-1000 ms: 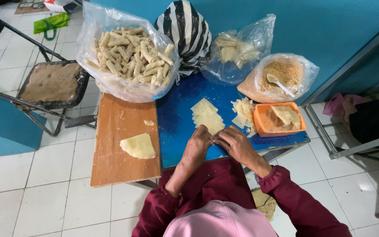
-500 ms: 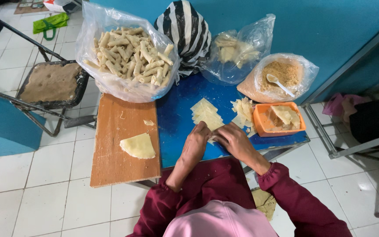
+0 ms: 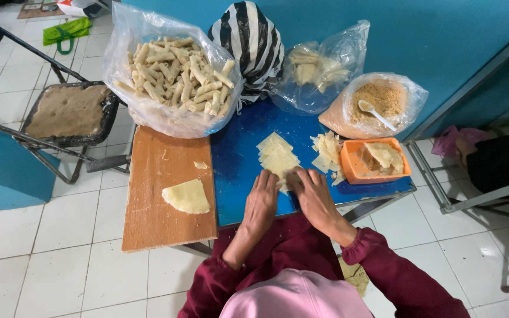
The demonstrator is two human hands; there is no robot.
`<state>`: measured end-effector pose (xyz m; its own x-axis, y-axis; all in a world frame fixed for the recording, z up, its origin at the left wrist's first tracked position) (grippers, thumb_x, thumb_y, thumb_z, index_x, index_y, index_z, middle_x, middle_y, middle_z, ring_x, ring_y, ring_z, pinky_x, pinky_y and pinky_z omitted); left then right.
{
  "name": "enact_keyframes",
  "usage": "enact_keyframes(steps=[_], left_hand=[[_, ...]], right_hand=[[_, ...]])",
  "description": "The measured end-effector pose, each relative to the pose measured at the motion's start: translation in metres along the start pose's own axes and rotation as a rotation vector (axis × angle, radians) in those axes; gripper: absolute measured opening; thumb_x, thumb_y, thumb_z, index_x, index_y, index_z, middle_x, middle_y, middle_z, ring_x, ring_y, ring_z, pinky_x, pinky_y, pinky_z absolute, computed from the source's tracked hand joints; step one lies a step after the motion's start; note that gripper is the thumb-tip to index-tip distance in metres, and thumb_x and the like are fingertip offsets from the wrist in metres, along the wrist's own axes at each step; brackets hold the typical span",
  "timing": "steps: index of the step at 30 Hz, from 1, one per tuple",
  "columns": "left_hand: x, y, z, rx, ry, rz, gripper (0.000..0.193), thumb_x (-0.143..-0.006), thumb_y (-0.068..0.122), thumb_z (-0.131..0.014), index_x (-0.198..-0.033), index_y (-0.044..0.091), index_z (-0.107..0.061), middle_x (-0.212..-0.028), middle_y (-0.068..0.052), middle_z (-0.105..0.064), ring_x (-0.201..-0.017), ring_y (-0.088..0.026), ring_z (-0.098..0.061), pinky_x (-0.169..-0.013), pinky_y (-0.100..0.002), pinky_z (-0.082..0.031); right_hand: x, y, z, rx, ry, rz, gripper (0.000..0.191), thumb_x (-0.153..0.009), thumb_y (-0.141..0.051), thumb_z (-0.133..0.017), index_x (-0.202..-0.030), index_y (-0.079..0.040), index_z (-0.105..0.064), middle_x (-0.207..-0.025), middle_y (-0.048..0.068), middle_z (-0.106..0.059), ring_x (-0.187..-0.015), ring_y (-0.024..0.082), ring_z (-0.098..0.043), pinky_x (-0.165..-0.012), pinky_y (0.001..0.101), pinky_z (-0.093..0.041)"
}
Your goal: The person cuts pieces of dough sheet into smaller pieces with a knife on a blue table, arranges the cut pieces, and places them into an orange container. They occasionally scoop powder from a plastic bag with a spoon and take new dough pieces from a bag to continue cutting.
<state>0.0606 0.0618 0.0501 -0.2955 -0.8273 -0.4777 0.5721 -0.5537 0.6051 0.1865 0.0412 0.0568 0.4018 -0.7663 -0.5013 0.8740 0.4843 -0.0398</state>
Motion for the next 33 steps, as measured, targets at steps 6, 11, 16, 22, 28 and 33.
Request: enact_keyframes(steps=[6,11,16,22,28,33], left_hand=[[0.021,0.017,0.005,-0.145,-0.01,-0.101,0.027,-0.095,0.004,-0.06,-0.121,-0.002,-0.062,-0.119,-0.02,-0.059,-0.107,-0.036,-0.06,-0.087,-0.045,-0.052],[0.023,0.024,0.009,-0.164,0.016,-0.175,0.032,-0.092,0.002,-0.061,-0.123,-0.003,-0.063,-0.131,-0.02,-0.06,-0.118,-0.036,-0.058,-0.095,-0.043,-0.051],[0.024,0.024,0.01,-0.135,-0.006,-0.149,0.031,-0.092,0.003,-0.062,-0.122,-0.003,-0.064,-0.128,-0.019,-0.061,-0.116,-0.036,-0.059,-0.093,-0.043,-0.051],[0.023,0.02,0.008,-0.112,-0.015,-0.122,0.033,-0.091,0.003,-0.061,-0.124,-0.002,-0.064,-0.127,-0.017,-0.062,-0.116,-0.034,-0.059,-0.094,-0.043,-0.051],[0.026,0.021,0.007,-0.152,0.009,-0.163,0.034,-0.092,0.005,-0.061,-0.126,-0.003,-0.064,-0.13,-0.018,-0.061,-0.12,-0.034,-0.058,-0.097,-0.042,-0.05],[0.026,0.02,0.008,-0.129,-0.014,-0.14,0.035,-0.093,0.003,-0.06,-0.127,-0.003,-0.064,-0.13,-0.017,-0.061,-0.12,-0.034,-0.058,-0.097,-0.042,-0.05]], right_hand=[[-0.041,0.019,-0.022,0.097,-0.214,-0.108,0.061,-0.099,-0.001,-0.057,-0.156,-0.02,-0.047,-0.13,0.009,-0.049,-0.103,0.026,-0.049,-0.088,0.0413,-0.043],[-0.05,0.023,-0.005,-0.158,-0.091,-0.005,0.078,-0.083,0.002,-0.062,-0.155,-0.022,-0.043,-0.125,0.005,-0.06,-0.105,0.027,-0.053,-0.088,0.0416,-0.039],[-0.051,0.016,0.005,-0.197,-0.109,0.082,0.073,-0.093,0.004,-0.06,-0.159,-0.021,-0.04,-0.103,-0.003,-0.072,-0.093,0.016,-0.064,-0.085,0.0432,-0.036],[-0.043,0.007,0.005,-0.178,-0.014,0.19,0.077,-0.087,-0.011,-0.068,-0.156,-0.021,-0.037,-0.103,0.001,-0.073,-0.091,0.018,-0.065,-0.087,0.0437,-0.037],[-0.069,0.075,-0.019,-0.388,-0.412,-0.48,0.073,-0.099,-0.022,-0.062,-0.165,-0.027,-0.03,-0.105,0.0,-0.074,-0.089,0.018,-0.072,-0.086,0.0352,-0.059],[-0.158,0.058,0.065,-1.309,0.008,-0.075,0.064,-0.112,-0.029,-0.054,-0.166,-0.01,-0.024,-0.152,0.011,-0.058,-0.136,0.024,-0.062,-0.111,0.0337,-0.056]])
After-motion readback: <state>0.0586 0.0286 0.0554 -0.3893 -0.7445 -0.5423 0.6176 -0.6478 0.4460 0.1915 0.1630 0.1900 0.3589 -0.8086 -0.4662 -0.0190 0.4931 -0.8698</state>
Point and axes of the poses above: each hand's wrist, its own x-axis away from the middle knuckle, its own z-axis out of the back of the hand, y = z × x, the point moved 7 cm from there along -x, towards the middle knuckle
